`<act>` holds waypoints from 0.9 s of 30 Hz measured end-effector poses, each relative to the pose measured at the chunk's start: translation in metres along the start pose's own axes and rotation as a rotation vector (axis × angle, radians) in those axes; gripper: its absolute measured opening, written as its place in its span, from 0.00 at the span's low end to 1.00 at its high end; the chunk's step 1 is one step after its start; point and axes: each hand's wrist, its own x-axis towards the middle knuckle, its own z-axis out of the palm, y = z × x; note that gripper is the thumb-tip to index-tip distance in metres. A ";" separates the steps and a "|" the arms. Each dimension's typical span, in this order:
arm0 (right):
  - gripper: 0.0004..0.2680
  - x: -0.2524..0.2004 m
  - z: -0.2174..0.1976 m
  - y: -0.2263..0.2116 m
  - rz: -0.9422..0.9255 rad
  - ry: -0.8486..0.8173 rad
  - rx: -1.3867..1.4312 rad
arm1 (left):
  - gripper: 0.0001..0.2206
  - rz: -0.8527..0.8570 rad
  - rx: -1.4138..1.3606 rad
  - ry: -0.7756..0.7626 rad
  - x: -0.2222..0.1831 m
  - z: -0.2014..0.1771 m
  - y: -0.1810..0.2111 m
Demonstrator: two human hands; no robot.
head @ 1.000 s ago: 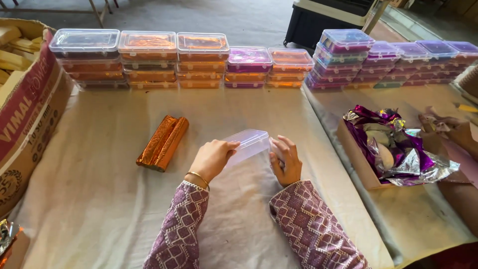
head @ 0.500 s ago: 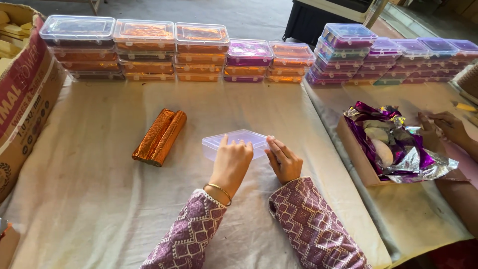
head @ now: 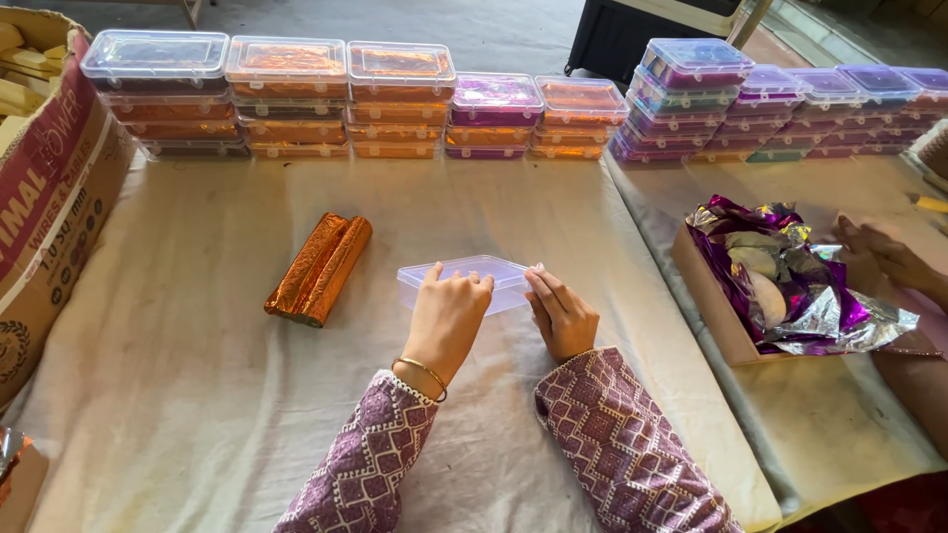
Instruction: Wrapping items in decorative foil and placing them into clear plastic containers.
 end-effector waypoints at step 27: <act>0.13 -0.002 0.003 -0.010 -0.227 -0.160 0.052 | 0.12 -0.271 -0.761 0.413 0.015 -0.011 -0.060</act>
